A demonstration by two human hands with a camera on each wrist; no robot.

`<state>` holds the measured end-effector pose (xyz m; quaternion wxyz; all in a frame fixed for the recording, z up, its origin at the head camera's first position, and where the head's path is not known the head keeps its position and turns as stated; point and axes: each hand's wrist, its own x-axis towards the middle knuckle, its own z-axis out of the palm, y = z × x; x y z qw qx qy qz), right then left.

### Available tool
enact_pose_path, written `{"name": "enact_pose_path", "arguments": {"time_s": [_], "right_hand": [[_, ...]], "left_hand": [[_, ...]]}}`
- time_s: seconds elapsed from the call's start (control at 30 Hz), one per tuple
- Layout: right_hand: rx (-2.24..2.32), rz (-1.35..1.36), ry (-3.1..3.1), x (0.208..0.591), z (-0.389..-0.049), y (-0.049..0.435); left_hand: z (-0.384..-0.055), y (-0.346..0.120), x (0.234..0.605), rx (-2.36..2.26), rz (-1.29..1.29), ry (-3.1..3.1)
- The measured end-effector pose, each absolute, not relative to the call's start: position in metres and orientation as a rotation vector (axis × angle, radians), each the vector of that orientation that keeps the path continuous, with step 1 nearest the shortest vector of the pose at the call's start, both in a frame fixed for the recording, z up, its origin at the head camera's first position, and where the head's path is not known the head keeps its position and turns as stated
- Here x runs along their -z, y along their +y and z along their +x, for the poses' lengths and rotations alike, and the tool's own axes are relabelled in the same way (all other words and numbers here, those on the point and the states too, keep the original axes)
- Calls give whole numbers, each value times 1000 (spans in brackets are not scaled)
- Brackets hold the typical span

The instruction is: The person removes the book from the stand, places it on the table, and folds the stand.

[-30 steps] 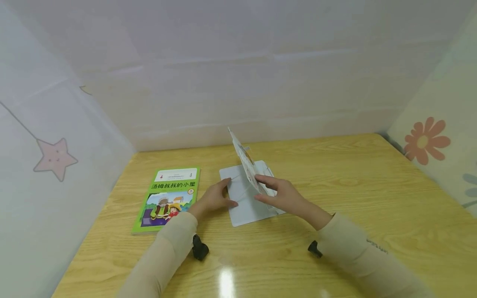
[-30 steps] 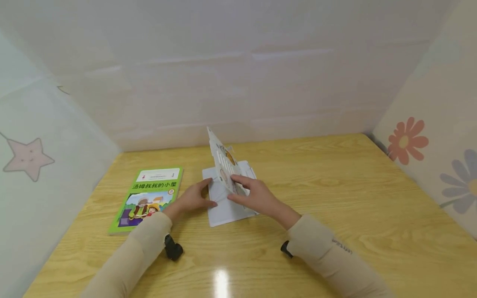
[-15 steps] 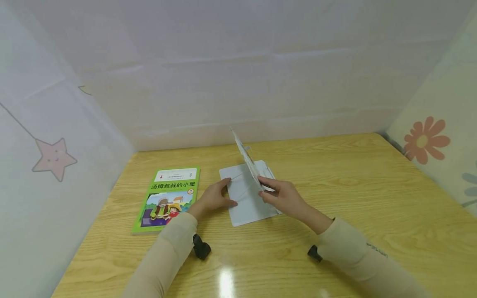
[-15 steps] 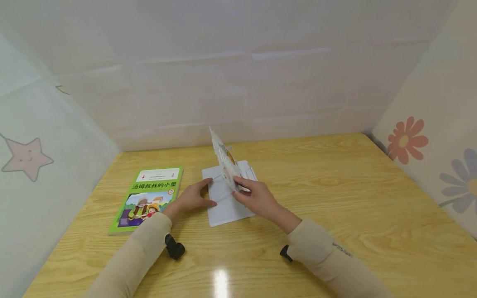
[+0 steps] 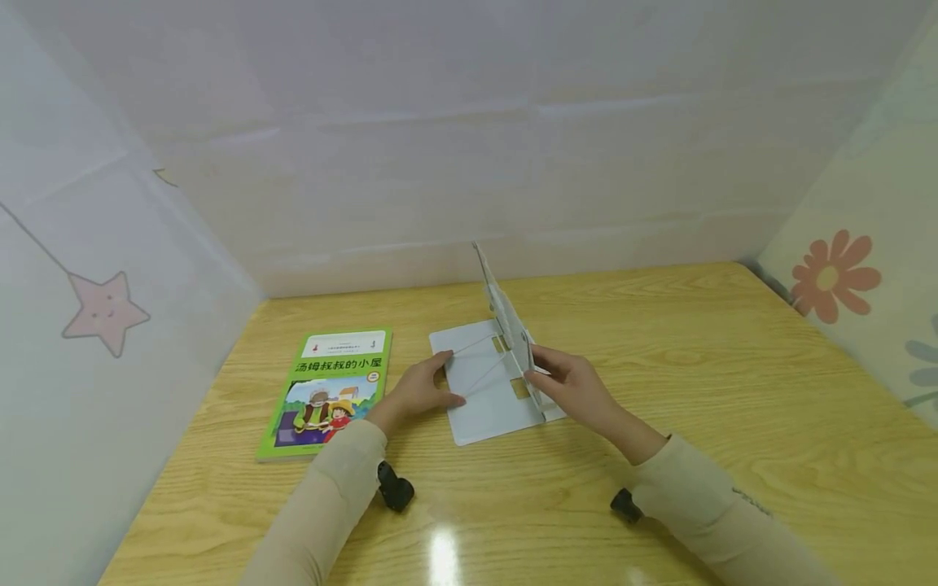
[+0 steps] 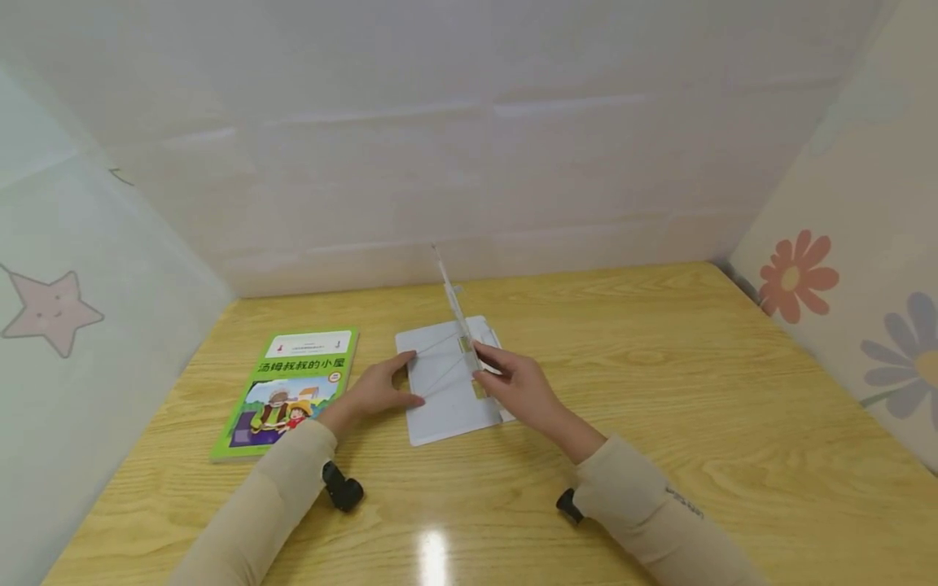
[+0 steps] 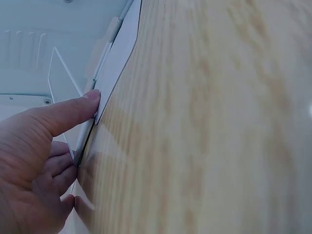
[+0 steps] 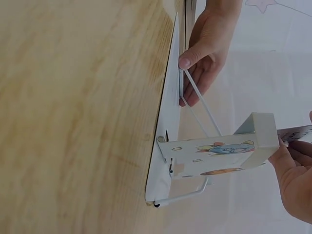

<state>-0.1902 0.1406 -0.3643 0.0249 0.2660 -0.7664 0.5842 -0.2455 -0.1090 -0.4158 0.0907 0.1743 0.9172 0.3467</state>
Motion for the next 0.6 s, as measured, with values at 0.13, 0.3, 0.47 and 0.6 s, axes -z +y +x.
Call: {"name": "enact_pose_path", "arguments": {"time_s": [0.13,0.3,0.47,0.6], "right_hand": [[-1806,796,-2370,365,-190,143],[-1815,740,-2376,366,-190,147],[-1835,731,-2363,367,-190,150],[-1839,704,-2355,368,-189,151]], "left_hand": [[-244,-108,414,-1023,507,2723],[-243,-108,413,-1026,506,2708],[-243,-109,414,-1021,501,2698],[-244,-109,415,-1019,506,2692]]}}
